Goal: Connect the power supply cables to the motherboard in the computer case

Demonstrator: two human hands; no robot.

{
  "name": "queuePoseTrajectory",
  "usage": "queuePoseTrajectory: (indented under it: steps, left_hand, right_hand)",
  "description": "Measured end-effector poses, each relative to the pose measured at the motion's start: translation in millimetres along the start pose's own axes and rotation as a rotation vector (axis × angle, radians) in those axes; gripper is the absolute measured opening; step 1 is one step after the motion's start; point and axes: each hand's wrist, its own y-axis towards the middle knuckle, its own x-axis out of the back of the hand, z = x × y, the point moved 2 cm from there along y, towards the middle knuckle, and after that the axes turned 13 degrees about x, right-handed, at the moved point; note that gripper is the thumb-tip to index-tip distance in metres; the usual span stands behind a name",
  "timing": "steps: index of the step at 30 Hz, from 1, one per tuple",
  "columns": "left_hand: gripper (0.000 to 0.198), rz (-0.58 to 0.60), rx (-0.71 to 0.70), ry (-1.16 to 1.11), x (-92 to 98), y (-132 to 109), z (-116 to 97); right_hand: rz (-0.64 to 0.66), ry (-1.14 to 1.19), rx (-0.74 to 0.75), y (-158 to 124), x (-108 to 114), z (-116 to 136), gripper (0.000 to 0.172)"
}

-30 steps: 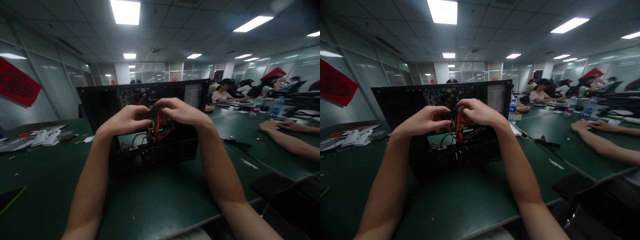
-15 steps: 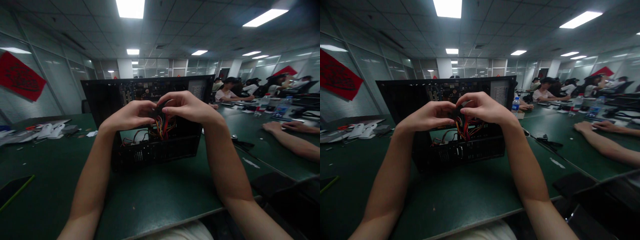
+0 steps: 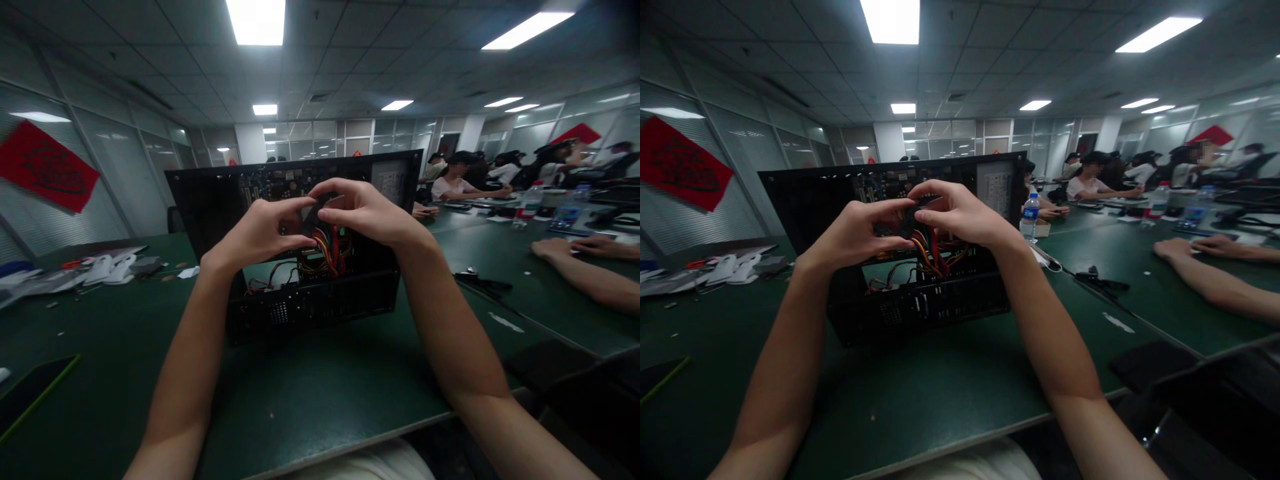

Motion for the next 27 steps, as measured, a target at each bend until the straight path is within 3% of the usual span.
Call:
queuePoseTrajectory:
  steps: [10, 19, 27]
  left_hand:
    - [0.063, 0.012, -0.049, 0.185, 5.9, -3.5, -5.6]
    - [0.054, -0.054, -0.129, 0.228, 5.7, 1.1, 7.6]
    - [0.054, -0.063, -0.137, 0.231, 0.1, 4.0, 14.3]
  right_hand:
    - [0.045, 0.029, 0.074, 7.4, -12.2, -9.8, 0.038]
    - [0.121, 0.046, 0.074, 8.4, -22.7, -19.6, 0.04]
    - [0.102, -0.046, 0.086, 9.9, -28.2, -24.9, 0.043]
